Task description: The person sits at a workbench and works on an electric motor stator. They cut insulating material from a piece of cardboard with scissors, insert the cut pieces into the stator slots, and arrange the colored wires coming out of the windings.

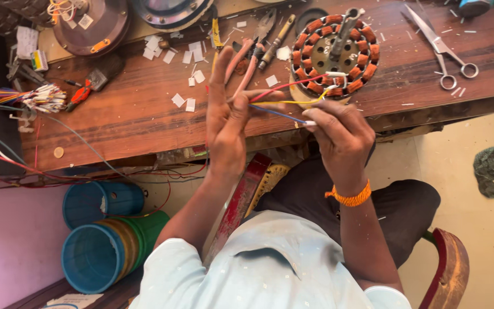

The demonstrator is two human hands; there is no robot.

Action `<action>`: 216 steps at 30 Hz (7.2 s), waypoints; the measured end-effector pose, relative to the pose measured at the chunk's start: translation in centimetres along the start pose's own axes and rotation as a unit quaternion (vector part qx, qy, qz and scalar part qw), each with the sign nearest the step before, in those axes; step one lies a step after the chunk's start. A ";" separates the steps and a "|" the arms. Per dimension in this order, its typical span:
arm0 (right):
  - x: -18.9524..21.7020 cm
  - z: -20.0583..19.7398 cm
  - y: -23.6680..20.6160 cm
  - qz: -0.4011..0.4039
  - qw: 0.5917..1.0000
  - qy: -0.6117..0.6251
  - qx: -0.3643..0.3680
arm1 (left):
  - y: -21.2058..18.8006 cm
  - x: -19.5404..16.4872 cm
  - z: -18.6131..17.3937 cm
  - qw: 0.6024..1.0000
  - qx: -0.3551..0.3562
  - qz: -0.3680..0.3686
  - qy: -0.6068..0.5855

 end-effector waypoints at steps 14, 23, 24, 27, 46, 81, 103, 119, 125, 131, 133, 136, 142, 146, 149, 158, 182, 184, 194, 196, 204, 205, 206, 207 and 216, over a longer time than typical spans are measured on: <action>-3.9 -0.2 -0.2 0.043 0.997 0.020 -0.056 | 0.5 -0.2 1.2 0.852 -0.202 0.237 0.421; -3.4 -0.1 0.0 0.061 0.997 0.013 -0.036 | 3.8 2.5 5.0 0.936 -0.003 0.142 0.322; -3.4 -0.1 0.0 0.059 0.998 0.013 -0.026 | 3.8 2.4 4.9 0.927 -0.005 0.160 0.338; -3.7 0.0 0.0 0.054 0.999 0.006 0.001 | 3.8 2.4 4.4 0.909 -0.012 0.193 0.369; -4.5 0.3 0.2 0.079 0.997 0.016 0.020 | 5.0 1.8 5.3 0.918 -0.019 0.165 0.361; -4.1 0.0 0.8 0.106 0.992 0.073 -0.004 | 3.2 0.8 5.8 0.871 -0.069 0.170 0.456; -4.0 -0.3 0.7 0.031 0.998 0.059 0.011 | 1.1 1.1 3.1 0.897 -0.073 0.147 0.412; -3.5 -0.9 0.8 0.017 0.999 0.047 0.011 | 1.3 0.8 4.0 0.844 -0.041 0.221 0.488; -3.7 -1.0 1.1 -0.001 0.998 0.052 0.023 | 2.2 1.3 3.8 0.869 -0.029 0.164 0.466; -3.7 -1.1 1.3 -0.013 0.998 0.053 0.033 | 2.3 0.6 4.6 0.863 0.007 0.176 0.474; -3.9 -1.2 1.4 -0.023 0.998 0.048 0.045 | 2.4 0.3 4.9 0.855 0.012 0.185 0.484; -4.1 -1.5 0.8 -0.025 0.997 0.064 0.023 | 2.6 0.1 5.4 0.841 0.018 0.201 0.501; -5.6 -2.6 -3.3 0.026 0.997 0.062 -0.039 | 3.4 -0.5 6.4 0.816 -0.006 0.239 0.527; -6.9 -3.2 -6.7 0.059 0.991 0.088 -0.083 | 4.4 -0.5 6.8 0.800 -0.013 0.266 0.538; -7.9 -3.6 -8.9 0.097 0.985 0.088 -0.109 | 5.2 -0.4 6.6 0.804 -0.038 0.255 0.535; -9.6 -4.6 -13.1 0.151 0.977 0.046 -0.145 | 7.2 1.2 6.7 0.848 0.001 0.132 0.513; -13.6 -9.6 -22.7 0.378 0.897 0.060 -0.222 | 6.5 1.2 8.6 0.877 -0.076 0.106 0.463; -14.5 -11.8 -21.6 0.387 0.892 0.052 -0.227 | 6.5 0.3 9.1 0.862 -0.073 0.142 0.482; -25.1 -14.8 -8.2 0.219 0.964 -0.036 -0.143 | 6.9 -2.5 4.4 0.808 -0.104 0.139 0.563; -28.3 -13.7 -6.6 0.235 0.960 -0.104 -0.107 | 7.3 -3.0 3.8 0.802 -0.095 0.185 0.560; -34.5 -7.9 -0.4 0.177 0.903 -0.376 0.109 | 10.8 -3.7 3.0 0.818 0.056 0.235 0.522; -35.3 -7.7 -0.3 0.209 0.888 -0.390 0.125 | 11.4 -3.6 3.1 0.820 0.067 0.223 0.522; -35.5 -7.5 -0.2 0.214 0.890 -0.382 0.126 | 11.8 -3.5 3.1 0.822 0.078 0.210 0.524; -35.7 -7.4 -0.1 0.220 0.893 -0.373 0.126 | 12.1 -3.4 3.1 0.825 0.077 0.202 0.522; -35.2 -8.8 -1.4 0.253 0.863 -0.408 0.159 | 10.4 -2.1 5.4 0.799 0.085 0.233 0.547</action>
Point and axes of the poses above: each hand's wrist, its own y-axis towards the middle knuckle, its own z-axis out of the palm, x = y × z, the point moved 8 cm from there along y, towards the middle knuckle, and after that the axes turned 15 degrees about -z, right-handed, at the moved point
